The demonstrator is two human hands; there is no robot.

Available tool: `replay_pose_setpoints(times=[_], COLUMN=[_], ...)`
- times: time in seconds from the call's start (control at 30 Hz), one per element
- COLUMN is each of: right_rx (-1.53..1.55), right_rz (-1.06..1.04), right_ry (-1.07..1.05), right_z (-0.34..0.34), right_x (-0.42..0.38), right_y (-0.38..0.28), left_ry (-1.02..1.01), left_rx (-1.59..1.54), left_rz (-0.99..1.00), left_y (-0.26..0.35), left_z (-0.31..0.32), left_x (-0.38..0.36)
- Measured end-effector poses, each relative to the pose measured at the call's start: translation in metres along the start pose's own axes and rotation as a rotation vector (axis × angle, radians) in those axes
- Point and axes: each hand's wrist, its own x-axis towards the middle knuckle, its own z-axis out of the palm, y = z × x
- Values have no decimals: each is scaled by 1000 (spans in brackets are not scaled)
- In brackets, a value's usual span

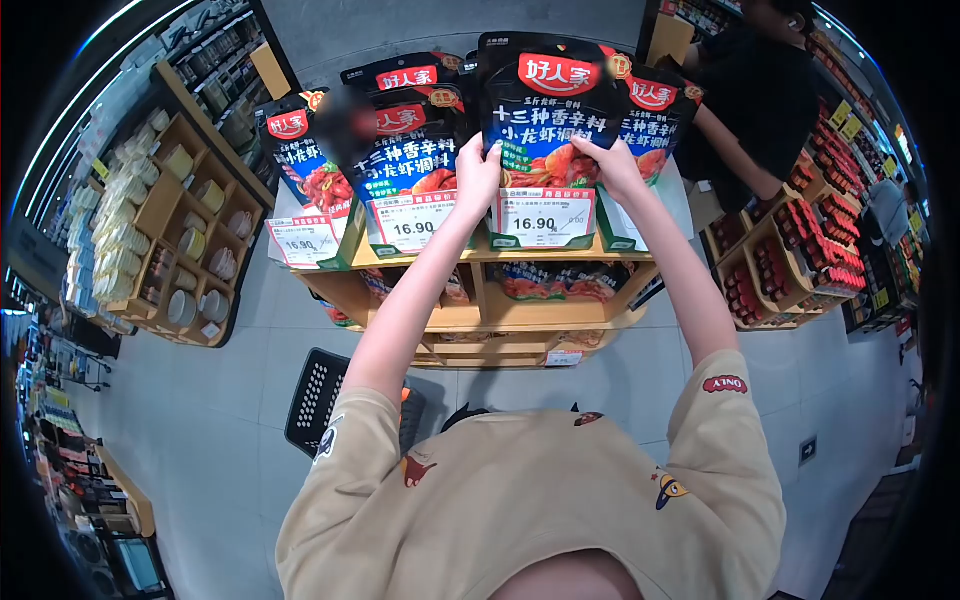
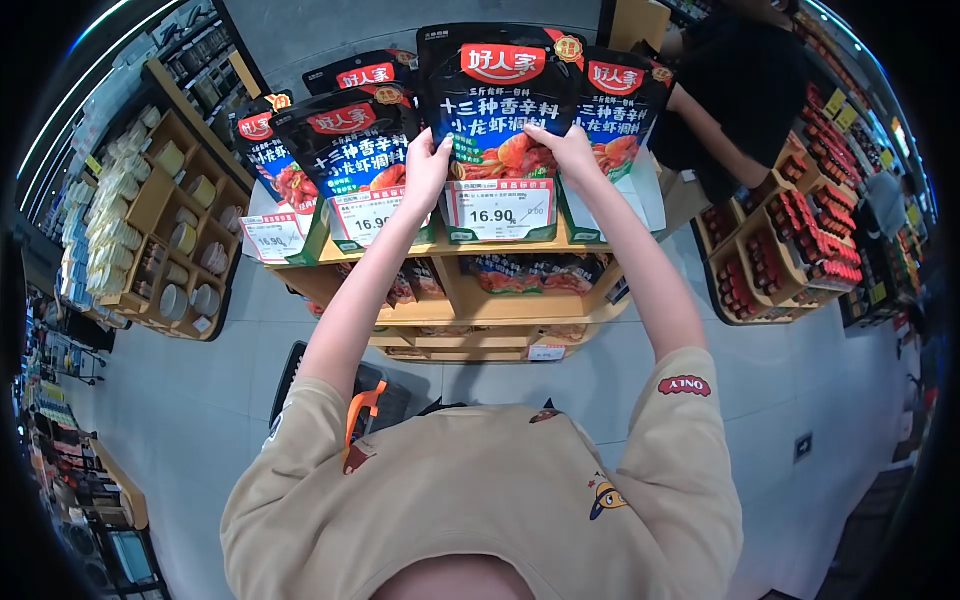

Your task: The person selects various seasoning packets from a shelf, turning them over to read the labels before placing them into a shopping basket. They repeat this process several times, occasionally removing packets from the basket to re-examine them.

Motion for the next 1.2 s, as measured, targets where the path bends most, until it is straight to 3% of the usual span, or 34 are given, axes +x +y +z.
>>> replay_pose_setpoints(times=[0.2,0.5,0.57,0.67,0.8,0.9,0.97,1.03,1.2], right_rx=[-26,-121,-75,-214,-346,-399,-364,-327,-415], right_rz=[67,39,-163,-305,-521,-570,-435,-353,-104], right_ry=[-85,-90,-39,121,227,66,-46,-168,-451], right_z=[-2,-12,-14,-11,4,16,27,39,82], right_x=[-6,-26,-33,-63,-129,-166,-187,-205,-257], right_y=[26,19,24,19,15,44,72,101,153], left_ry=[-21,3,52,101,179,254,334,413,668], left_rx=[344,421,166,125,86,268,378,688,892], left_rz=[-37,-183,-91,113,49,-186,-278,-398,-542], left_y=[-5,23,15,46,54,27,2,-13,-9], left_z=[-8,-14,-18,-29,-41,-57,-74,-95,-152], left_x=[-10,-40,-52,-100,-183,-257,-310,-361,-446])
